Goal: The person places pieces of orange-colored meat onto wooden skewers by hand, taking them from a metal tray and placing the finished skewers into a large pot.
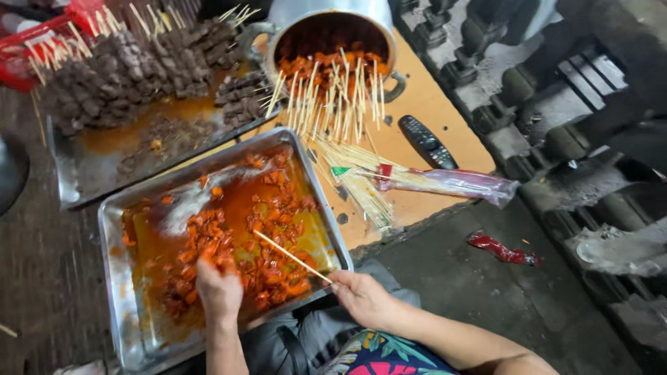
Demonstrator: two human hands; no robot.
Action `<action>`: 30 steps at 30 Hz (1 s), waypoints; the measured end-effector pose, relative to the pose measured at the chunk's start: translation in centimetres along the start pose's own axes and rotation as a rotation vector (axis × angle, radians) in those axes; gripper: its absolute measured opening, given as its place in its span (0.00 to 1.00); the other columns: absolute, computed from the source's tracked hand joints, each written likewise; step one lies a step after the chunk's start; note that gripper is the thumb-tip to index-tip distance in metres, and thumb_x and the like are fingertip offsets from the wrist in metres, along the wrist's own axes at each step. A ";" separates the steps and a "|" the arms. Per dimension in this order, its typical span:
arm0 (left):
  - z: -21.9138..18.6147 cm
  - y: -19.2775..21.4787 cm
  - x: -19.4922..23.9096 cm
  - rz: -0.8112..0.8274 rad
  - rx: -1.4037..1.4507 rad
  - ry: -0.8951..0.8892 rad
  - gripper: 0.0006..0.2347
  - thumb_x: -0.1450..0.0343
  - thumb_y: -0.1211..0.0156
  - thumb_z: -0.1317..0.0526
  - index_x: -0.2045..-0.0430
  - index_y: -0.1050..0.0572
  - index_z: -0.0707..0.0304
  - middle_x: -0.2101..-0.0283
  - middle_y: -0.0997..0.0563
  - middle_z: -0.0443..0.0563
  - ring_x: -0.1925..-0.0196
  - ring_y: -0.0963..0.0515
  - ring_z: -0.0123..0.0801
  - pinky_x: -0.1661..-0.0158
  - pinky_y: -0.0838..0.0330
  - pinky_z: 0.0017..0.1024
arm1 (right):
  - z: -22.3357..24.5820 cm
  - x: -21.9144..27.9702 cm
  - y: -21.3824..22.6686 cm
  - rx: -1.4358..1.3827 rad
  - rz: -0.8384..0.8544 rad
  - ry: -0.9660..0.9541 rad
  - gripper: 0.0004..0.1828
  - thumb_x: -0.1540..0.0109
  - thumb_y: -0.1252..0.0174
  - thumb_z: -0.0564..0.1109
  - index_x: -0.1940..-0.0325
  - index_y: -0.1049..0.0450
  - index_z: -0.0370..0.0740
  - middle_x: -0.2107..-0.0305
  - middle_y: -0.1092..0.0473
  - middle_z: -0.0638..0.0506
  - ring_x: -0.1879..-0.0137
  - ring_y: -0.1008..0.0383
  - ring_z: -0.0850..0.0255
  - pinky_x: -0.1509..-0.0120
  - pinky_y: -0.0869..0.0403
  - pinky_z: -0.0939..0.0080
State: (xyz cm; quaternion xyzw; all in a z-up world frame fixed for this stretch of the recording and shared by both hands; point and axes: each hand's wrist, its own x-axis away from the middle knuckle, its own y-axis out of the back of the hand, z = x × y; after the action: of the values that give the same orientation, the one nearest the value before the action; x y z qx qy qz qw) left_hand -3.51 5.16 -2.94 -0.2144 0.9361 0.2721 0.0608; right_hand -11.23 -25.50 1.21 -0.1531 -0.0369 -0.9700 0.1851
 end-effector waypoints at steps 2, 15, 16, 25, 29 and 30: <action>-0.5 0.0 0.0 -0.029 0.382 0.068 0.08 0.23 0.42 0.70 0.51 0.25 0.71 0.52 0.19 0.59 0.53 0.21 0.41 0.53 0.25 0.34 | 0.5 0.7 -0.1 0.042 0.004 0.088 0.12 0.29 0.54 0.41 0.50 0.26 0.37 0.74 0.38 0.61 0.66 0.39 0.72 0.62 0.33 0.69; -5.3 -1.1 0.1 -0.028 1.189 0.544 0.08 0.26 0.45 0.68 0.53 0.26 0.64 0.61 0.19 0.55 0.63 0.19 0.42 0.65 0.22 0.40 | 0.7 1.5 0.0 0.066 0.020 0.184 0.11 0.32 0.53 0.37 0.52 0.25 0.35 0.71 0.30 0.59 0.61 0.33 0.72 0.55 0.29 0.68; -5.6 -1.3 -0.1 -0.028 1.210 0.541 0.09 0.26 0.45 0.68 0.53 0.26 0.64 0.60 0.19 0.55 0.62 0.19 0.41 0.63 0.21 0.41 | 0.7 1.6 0.1 0.072 0.024 0.143 0.11 0.32 0.53 0.38 0.52 0.24 0.36 0.71 0.31 0.58 0.62 0.34 0.72 0.56 0.29 0.68; -4.9 -2.8 -0.9 -0.059 1.227 0.449 0.08 0.24 0.45 0.69 0.52 0.26 0.67 0.60 0.20 0.56 0.61 0.20 0.41 0.60 0.21 0.39 | 1.7 1.6 1.0 0.119 0.040 0.060 0.11 0.32 0.53 0.39 0.53 0.24 0.38 0.72 0.30 0.55 0.63 0.32 0.70 0.55 0.28 0.66; -5.4 -3.2 -1.1 -0.081 1.147 0.472 0.07 0.24 0.45 0.68 0.53 0.25 0.67 0.62 0.19 0.57 0.66 0.20 0.43 0.65 0.23 0.37 | 2.1 1.5 1.4 0.121 0.041 0.054 0.12 0.32 0.53 0.39 0.52 0.24 0.38 0.73 0.30 0.54 0.64 0.33 0.69 0.56 0.28 0.66; -5.4 -3.4 -1.0 -0.081 1.130 0.490 0.07 0.24 0.44 0.68 0.53 0.25 0.67 0.63 0.19 0.57 0.66 0.21 0.43 0.65 0.23 0.38 | 2.2 1.4 1.6 0.135 0.030 0.049 0.11 0.32 0.53 0.39 0.53 0.24 0.38 0.73 0.30 0.54 0.64 0.32 0.69 0.57 0.28 0.66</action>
State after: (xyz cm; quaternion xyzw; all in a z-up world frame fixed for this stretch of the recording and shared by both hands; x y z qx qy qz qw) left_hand -1.15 0.05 0.19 -0.2406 0.9135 -0.3255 -0.0416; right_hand -11.30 -27.21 3.72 -0.1170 -0.0954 -0.9659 0.2103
